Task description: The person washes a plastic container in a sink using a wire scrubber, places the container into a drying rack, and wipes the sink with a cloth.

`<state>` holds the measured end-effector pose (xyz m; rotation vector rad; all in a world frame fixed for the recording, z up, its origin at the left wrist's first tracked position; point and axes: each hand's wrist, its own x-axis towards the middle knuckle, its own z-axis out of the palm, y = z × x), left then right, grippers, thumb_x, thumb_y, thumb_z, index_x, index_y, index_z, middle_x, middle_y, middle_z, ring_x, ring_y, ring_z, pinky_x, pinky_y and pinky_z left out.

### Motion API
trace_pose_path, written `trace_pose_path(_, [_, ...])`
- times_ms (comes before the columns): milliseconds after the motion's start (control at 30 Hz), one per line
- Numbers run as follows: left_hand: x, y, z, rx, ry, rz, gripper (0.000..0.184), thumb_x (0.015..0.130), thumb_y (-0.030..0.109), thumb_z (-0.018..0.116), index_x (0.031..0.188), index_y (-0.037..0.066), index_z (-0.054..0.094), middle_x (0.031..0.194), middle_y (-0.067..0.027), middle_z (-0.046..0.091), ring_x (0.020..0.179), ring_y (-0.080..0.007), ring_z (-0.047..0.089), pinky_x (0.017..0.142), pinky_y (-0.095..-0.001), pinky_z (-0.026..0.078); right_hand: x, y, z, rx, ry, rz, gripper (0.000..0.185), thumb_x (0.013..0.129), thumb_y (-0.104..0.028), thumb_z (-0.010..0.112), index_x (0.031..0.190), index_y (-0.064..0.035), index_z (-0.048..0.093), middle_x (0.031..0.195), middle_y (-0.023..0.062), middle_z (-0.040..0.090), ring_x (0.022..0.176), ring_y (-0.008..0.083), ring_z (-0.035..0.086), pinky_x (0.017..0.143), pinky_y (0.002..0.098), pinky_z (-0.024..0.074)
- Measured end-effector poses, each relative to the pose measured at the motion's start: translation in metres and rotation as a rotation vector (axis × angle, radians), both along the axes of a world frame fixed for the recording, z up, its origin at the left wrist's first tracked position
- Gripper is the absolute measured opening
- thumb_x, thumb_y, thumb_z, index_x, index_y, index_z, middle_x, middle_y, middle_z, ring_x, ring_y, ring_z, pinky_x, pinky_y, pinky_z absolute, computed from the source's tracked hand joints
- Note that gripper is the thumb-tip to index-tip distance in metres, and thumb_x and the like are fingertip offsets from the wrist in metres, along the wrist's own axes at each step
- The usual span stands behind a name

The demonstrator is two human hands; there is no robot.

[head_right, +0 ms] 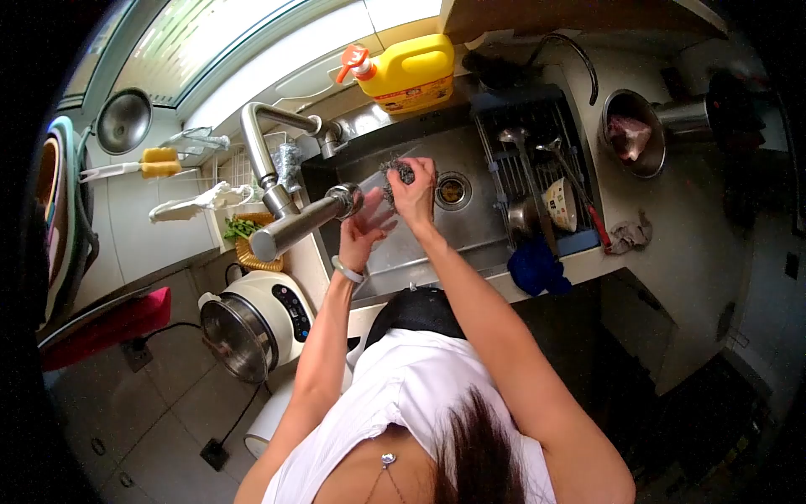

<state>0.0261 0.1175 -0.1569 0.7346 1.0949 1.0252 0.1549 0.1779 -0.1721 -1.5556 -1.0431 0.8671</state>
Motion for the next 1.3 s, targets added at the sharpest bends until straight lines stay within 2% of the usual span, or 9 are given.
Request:
trace_pose_path(100, [-0.003, -0.002, -0.019, 0.014, -0.104, 0.003, 0.068, 0.078, -0.021, 0.052, 0.139, 0.006, 0.039, 0.141, -0.0077, 0.046, 0.123, -0.0271, 0.052, 0.092, -0.0401, 0.052, -0.01, -0.013, 0.002, 0.039, -0.102, 0.096, 0.025, 0.074, -0.016, 0.068, 0.096, -0.0026, 0.066, 0.103, 0.0147, 0.055, 0.099, 0.0328, 0.052, 0.09, 0.0415, 0.0415])
trace_pose_path(167, [-0.006, -0.003, -0.033, 0.238, 0.258, -0.113, 0.072, 0.077, -0.022, 0.05, 0.141, 0.008, 0.035, 0.144, -0.0124, 0.043, 0.125, -0.0336, 0.05, 0.093, -0.0404, 0.051, -0.023, -0.025, 0.021, 0.062, -0.061, 0.113, 0.023, 0.074, -0.016, 0.068, 0.093, -0.0032, 0.064, 0.103, 0.0144, 0.055, 0.101, 0.0329, 0.051, 0.092, 0.042, 0.0396])
trace_pose_path(300, [0.0, -0.011, 0.0, -0.002, -0.079, -0.074, 0.075, 0.073, -0.022, 0.051, 0.141, 0.006, 0.034, 0.137, -0.0101, 0.048, 0.122, -0.0249, 0.053, 0.096, -0.0372, 0.049, 0.004, -0.002, -0.032, -0.126, 0.011, -0.034, 0.026, 0.073, -0.018, 0.069, 0.092, -0.0012, 0.064, 0.101, 0.0164, 0.056, 0.095, 0.0327, 0.054, 0.087, 0.0408, 0.0437])
trace_pose_path(500, [-0.001, -0.012, -0.034, 0.222, 0.25, -0.009, 0.061, 0.079, -0.017, 0.055, 0.135, 0.002, 0.04, 0.129, -0.0072, 0.052, 0.117, -0.017, 0.051, 0.096, -0.0315, 0.047, -0.024, -0.036, 0.003, 0.055, -0.017, 0.108, 0.027, 0.071, -0.018, 0.071, 0.094, -0.0062, 0.064, 0.106, 0.0136, 0.054, 0.1, 0.0323, 0.052, 0.091, 0.0408, 0.0401])
trace_pose_path(767, [-0.002, -0.022, 0.019, -0.036, -0.047, -0.122, 0.078, 0.064, -0.023, 0.043, 0.135, 0.008, 0.041, 0.145, -0.0177, 0.041, 0.121, -0.0417, 0.053, 0.093, -0.0456, 0.053, 0.041, 0.005, -0.1, -0.419, -0.022, -0.171, 0.042, 0.073, -0.028, 0.071, 0.105, -0.0022, 0.065, 0.104, 0.0173, 0.06, 0.099, 0.0314, 0.056, 0.091, 0.0401, 0.0433])
trace_pose_path(833, [-0.007, -0.03, 0.01, -0.072, -0.085, -0.104, 0.08, 0.062, -0.024, 0.045, 0.135, 0.008, 0.041, 0.144, -0.0163, 0.043, 0.121, -0.0409, 0.052, 0.095, -0.0469, 0.052, 0.054, 0.005, -0.105, -0.503, 0.441, -0.204, 0.043, 0.074, -0.03, 0.07, 0.108, -0.0035, 0.064, 0.103, 0.0117, 0.06, 0.099, 0.0263, 0.055, 0.089, 0.0373, 0.0433])
trace_pose_path(1033, [-0.014, -0.028, 0.008, -0.033, -0.238, 0.076, 0.083, 0.061, -0.016, 0.059, 0.137, 0.007, 0.04, 0.146, -0.0131, 0.038, 0.126, -0.0408, 0.047, 0.102, -0.0531, 0.045, 0.063, -0.005, -0.109, -0.47, 0.842, -0.197, 0.018, 0.079, -0.018, 0.067, 0.094, -0.0088, 0.063, 0.091, 0.0015, 0.061, 0.078, 0.0152, 0.056, 0.073, 0.027, 0.0477])
trace_pose_path(1167, [-0.038, -0.023, -0.002, -0.018, -0.179, -0.016, 0.075, 0.07, -0.012, 0.062, 0.138, 0.009, 0.039, 0.142, -0.0138, 0.042, 0.122, -0.0377, 0.051, 0.101, -0.0526, 0.045, 0.068, 0.004, -0.079, -0.338, 0.809, -0.207, 0.017, 0.079, -0.013, 0.066, 0.095, -0.0085, 0.062, 0.09, 0.0012, 0.06, 0.077, 0.0124, 0.055, 0.071, 0.0253, 0.0464])
trace_pose_path(1300, [-0.053, -0.001, -0.005, -0.4, -0.203, -0.147, 0.051, 0.087, 0.007, 0.065, 0.134, 0.01, 0.046, 0.118, -0.0146, 0.061, 0.1, -0.0268, 0.065, 0.089, -0.0465, 0.054, 0.087, 0.016, -0.067, -0.174, 0.269, 0.076, 0.027, 0.075, -0.013, 0.07, 0.1, -0.0049, 0.061, 0.092, 0.003, 0.062, 0.088, 0.0134, 0.057, 0.081, 0.0268, 0.046])
